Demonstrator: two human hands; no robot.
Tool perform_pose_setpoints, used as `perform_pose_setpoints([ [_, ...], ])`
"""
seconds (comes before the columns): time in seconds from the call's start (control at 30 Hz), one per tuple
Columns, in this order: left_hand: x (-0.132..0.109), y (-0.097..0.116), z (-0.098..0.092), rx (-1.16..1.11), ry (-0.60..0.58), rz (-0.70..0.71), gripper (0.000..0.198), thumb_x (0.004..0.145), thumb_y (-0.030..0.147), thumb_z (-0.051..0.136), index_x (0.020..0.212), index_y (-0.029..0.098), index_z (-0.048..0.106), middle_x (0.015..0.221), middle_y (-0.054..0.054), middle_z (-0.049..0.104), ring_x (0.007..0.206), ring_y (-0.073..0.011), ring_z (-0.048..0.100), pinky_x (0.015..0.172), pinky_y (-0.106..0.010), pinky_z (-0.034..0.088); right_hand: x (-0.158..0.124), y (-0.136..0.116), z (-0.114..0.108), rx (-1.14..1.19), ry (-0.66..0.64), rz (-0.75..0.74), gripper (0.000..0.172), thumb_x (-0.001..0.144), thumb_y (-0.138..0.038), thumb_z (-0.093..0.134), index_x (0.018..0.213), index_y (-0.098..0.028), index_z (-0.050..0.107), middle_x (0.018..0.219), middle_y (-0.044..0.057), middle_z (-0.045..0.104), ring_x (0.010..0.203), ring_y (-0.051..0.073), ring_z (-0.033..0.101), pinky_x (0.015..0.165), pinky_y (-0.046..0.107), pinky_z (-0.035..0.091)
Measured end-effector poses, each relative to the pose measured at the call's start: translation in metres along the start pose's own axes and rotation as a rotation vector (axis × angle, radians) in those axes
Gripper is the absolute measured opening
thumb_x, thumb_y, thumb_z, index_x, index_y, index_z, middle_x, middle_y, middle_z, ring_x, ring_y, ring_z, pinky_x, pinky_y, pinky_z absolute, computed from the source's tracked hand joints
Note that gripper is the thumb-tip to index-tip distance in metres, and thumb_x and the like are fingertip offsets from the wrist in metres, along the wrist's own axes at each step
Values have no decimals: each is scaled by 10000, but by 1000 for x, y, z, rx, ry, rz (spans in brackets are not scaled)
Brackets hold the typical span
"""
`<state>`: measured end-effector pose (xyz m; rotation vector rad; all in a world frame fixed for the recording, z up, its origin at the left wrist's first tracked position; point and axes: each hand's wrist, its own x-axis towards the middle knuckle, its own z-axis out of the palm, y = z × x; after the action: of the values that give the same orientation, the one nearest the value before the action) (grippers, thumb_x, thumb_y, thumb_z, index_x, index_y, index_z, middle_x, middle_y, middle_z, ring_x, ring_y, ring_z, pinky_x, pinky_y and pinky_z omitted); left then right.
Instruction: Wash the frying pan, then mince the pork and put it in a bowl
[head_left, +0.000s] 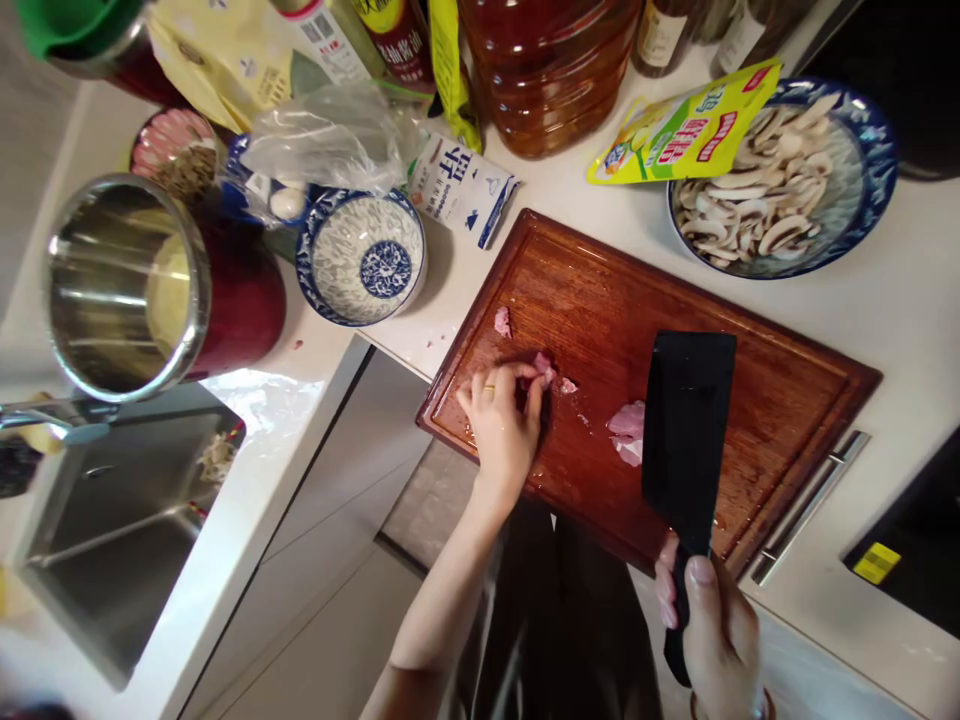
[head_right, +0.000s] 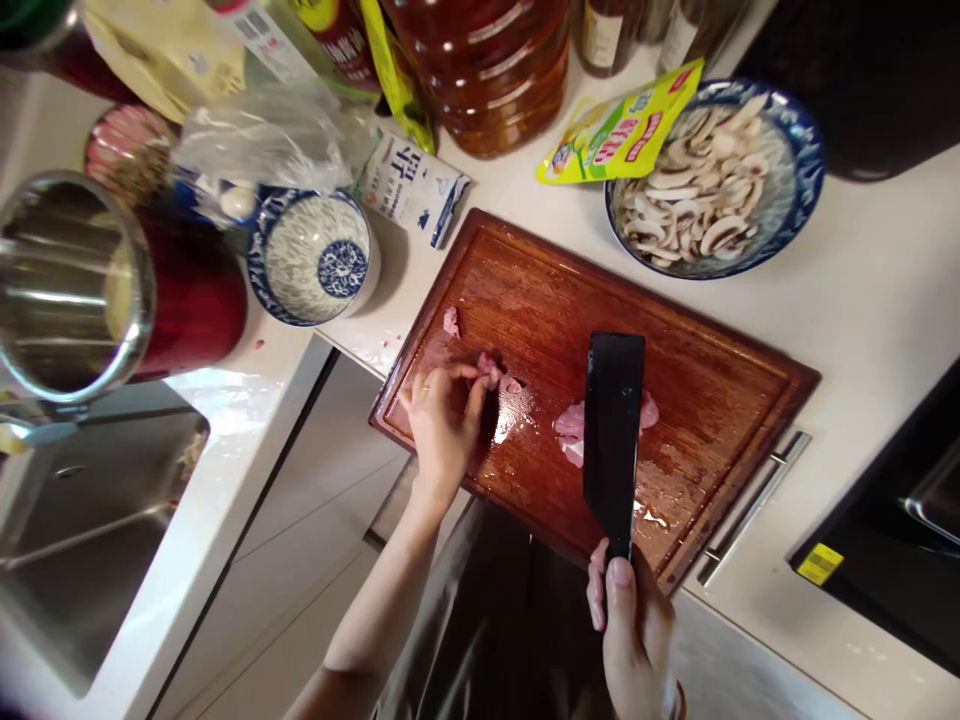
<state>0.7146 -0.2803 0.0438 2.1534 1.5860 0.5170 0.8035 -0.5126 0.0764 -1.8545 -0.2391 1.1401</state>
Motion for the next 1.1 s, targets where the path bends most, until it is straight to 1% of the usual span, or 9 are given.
perform_pose_setpoints([
  [0.17, -3, -5, -2, -123, -65, 51, 209, 811, 299, 640, 998, 208, 619, 923, -49, 638, 905, -192, 560, 827, -349, 439, -1, -5, 0, -29, 9, -14, 290, 947, -430, 346, 839, -204, 492, 561, -36, 448, 452, 95, 424, 427, 223, 375],
  [0.3, -9, -9, -3, -279, 2, 121, 84, 848, 235, 591, 912, 211, 639, 947, -41, 667, 961, -176, 604, 864, -350, 476, -2, -6, 1, -31, 7, -14, 293, 948, -430, 342, 841, -202, 492, 564, -33, 450, 447, 94, 416, 421, 224, 369],
  [0.5, -19, -11, -5, -352, 110, 304, 154, 837, 127, 574, 934, 235, 626, 984, -21, 683, 979, -163, 620, 867, -364, 497, -3, -2, 3, 8, 9, 7, 297, 952, -424, 332, 856, -202, 505, 569, -30, 469, 447, 89, 424, 423, 214, 375],
  [0.6, -22, -10, -4, -413, 156, 304, 170, 819, 104, 586, 927, 234, 598, 962, -19, 681, 939, -157, 625, 843, -361, 500, -4, 1, 1, 24, 11, 19, 292, 949, -420, 343, 867, -199, 514, 578, -26, 479, 452, 89, 432, 424, 213, 377],
  [0.7, -24, -4, -4, -573, 162, 153, 97, 830, 148, 584, 887, 223, 559, 928, -25, 675, 912, -155, 637, 816, -342, 511, -4, -1, 1, 38, 6, 9, 292, 949, -418, 342, 843, -201, 505, 574, -28, 466, 452, 90, 428, 423, 214, 373],
  [0.77, -25, 1, -6, -699, 158, -55, 94, 822, 215, 610, 891, 217, 548, 898, -27, 663, 863, -146, 644, 773, -306, 520, -2, -5, 3, 50, -11, -13, 292, 948, -417, 340, 826, -203, 496, 569, -30, 456, 447, 90, 425, 417, 213, 369],
  [0.87, -25, 5, -16, -992, 82, -381, 251, 795, 277, 645, 1026, 235, 554, 896, -14, 644, 793, -118, 631, 743, -264, 516, 4, -15, 13, 65, -49, -67, 257, 937, -409, 376, 852, -201, 501, 571, -35, 457, 430, 82, 415, 406, 208, 365],
  [0.97, -25, -2, -41, -1432, -17, -590, 290, 794, 244, 626, 1079, 249, 572, 924, -8, 636, 820, -113, 617, 790, -268, 508, 5, -29, 31, 47, -105, -121, 233, 915, -410, 432, 873, -197, 515, 574, -39, 462, 417, 76, 412, 403, 206, 375],
  [1.1, -26, -33, -98, -1909, -14, -744, 239, 785, 174, 592, 1022, 183, 620, 888, -26, 632, 825, -121, 609, 784, -264, 505, -4, -52, 76, -26, -216, -157, 266, 884, -445, 482, 880, -187, 548, 574, -30, 480, 421, 83, 434, 391, 205, 387],
])
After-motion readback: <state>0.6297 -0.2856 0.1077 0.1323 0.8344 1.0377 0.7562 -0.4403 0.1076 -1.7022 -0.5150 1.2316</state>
